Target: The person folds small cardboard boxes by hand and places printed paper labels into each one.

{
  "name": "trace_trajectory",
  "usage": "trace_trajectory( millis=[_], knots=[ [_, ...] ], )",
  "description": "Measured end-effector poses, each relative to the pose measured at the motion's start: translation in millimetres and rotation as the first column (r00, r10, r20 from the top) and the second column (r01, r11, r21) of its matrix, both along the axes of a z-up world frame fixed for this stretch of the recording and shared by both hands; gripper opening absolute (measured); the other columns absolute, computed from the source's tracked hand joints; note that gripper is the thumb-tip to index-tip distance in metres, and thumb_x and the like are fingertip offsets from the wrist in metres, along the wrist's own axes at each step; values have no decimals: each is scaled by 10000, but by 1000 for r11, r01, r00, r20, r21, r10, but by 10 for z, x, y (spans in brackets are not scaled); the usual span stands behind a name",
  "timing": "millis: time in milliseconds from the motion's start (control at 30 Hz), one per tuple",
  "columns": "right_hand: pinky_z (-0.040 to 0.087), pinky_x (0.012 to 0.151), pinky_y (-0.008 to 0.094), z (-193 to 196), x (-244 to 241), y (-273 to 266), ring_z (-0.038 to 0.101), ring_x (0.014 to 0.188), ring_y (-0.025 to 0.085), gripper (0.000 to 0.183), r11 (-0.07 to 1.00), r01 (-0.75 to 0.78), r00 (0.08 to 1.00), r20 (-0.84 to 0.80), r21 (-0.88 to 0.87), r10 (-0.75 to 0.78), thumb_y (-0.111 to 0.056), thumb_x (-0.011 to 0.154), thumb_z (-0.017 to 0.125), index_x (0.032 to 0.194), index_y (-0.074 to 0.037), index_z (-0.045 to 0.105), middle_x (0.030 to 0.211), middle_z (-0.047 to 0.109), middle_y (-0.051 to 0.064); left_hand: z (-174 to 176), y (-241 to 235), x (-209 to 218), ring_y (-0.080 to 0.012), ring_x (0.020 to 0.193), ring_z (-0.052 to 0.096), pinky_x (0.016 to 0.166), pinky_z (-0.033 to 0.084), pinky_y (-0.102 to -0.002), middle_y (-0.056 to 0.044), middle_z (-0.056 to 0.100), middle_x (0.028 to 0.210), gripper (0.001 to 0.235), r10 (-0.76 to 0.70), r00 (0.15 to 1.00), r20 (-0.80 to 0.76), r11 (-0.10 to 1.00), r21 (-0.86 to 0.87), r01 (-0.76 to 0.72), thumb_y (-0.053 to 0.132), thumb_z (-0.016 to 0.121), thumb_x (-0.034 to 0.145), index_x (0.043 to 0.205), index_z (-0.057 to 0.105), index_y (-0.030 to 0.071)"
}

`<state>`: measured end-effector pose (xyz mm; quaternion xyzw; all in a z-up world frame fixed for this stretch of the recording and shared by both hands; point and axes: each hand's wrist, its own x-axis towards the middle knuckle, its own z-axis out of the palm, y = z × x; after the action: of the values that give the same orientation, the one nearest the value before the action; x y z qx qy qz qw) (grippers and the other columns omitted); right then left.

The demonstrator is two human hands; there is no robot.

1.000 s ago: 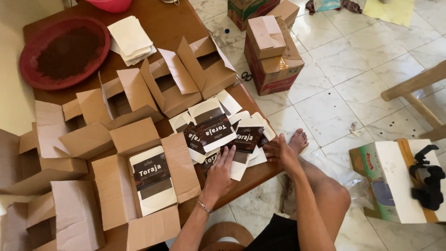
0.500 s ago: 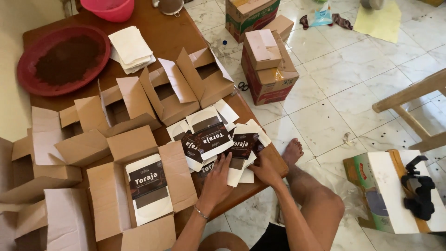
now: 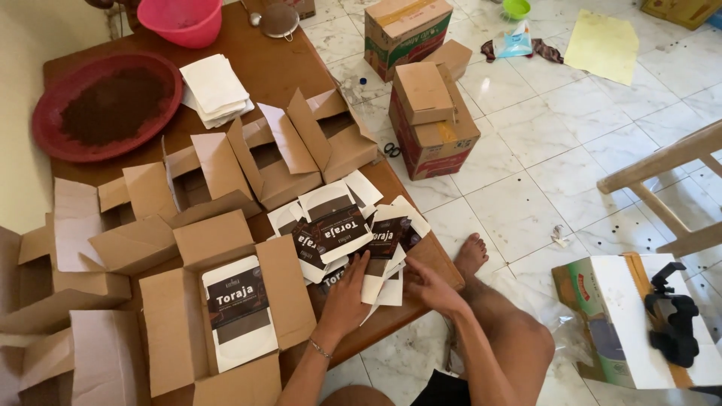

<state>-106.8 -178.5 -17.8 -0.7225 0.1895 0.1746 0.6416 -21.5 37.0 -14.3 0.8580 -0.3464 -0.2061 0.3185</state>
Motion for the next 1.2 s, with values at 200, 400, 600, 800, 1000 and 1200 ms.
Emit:
trace_trajectory(
  millis=[200, 400, 600, 800, 1000, 1200],
  knots=[
    [617, 964, 362, -328, 123, 276, 701, 1107, 220, 362, 969, 246, 966, 89, -27, -243, 36, 857, 637, 1210, -44, 624, 1228, 732, 111, -107, -28, -27, -466, 1444, 312, 1059, 405, -636, -234, 245, 1630, 934, -32, 995, 92, 994, 102, 22, 296, 703, 912, 1614, 104, 154],
    [501, 1063, 455, -239, 139, 356, 617, 1266, 289, 483, 959, 229, 951, 251, -168, -183, 76, 835, 502, 1276, -65, 639, 1349, 680, 156, -45, 4, -86, -457, 1487, 222, 1160, 300, -576, -269, 132, 1647, 1045, 10, 997, 75, 986, 168, -23, 645, 594, 924, 1620, 20, 119],
    [458, 684, 374, -303, 163, 220, 594, 790, 241, 133, 830, 163, 977, 207, -533, -58, -149, 893, 609, 861, -72, 713, 899, 655, 94, -17, -70, -177, -423, 1532, 69, 1227, 153, -517, -287, 3, 1656, 1348, 48, 998, 46, 948, 311, -60, 880, 593, 796, 1606, -79, 39],
    [557, 764, 245, 158, 51, 55, 663, 874, 191, 364, 831, 172, 984, 54, -529, -169, 85, 863, 435, 1007, -38, 746, 1000, 729, 108, -295, -63, -163, -435, 1516, 138, 1218, 170, -523, -319, 81, 1633, 1394, 90, 993, 83, 952, 287, -110, 939, 586, 739, 1608, -22, 34],
    [541, 907, 325, 321, -154, -201, 691, 1135, 230, 630, 840, 246, 968, 89, -484, -233, 54, 733, 330, 1144, -89, 785, 1310, 728, 36, -658, -103, -244, -457, 1485, 216, 1182, 248, -509, -357, 112, 1615, 1470, 47, 936, 349, 929, 329, -169, 973, 651, 740, 1608, -36, 5],
    [493, 808, 384, -128, -207, -287, 650, 929, 301, 621, 792, 94, 991, 135, -604, -14, 79, 787, 376, 1226, -146, 754, 1060, 686, 82, -433, -273, -322, -458, 1532, 16, 1186, 113, -607, -343, -4, 1637, 1480, 180, 970, 164, 911, 345, -228, 1012, 521, 711, 1599, -77, -10]
  ],
)
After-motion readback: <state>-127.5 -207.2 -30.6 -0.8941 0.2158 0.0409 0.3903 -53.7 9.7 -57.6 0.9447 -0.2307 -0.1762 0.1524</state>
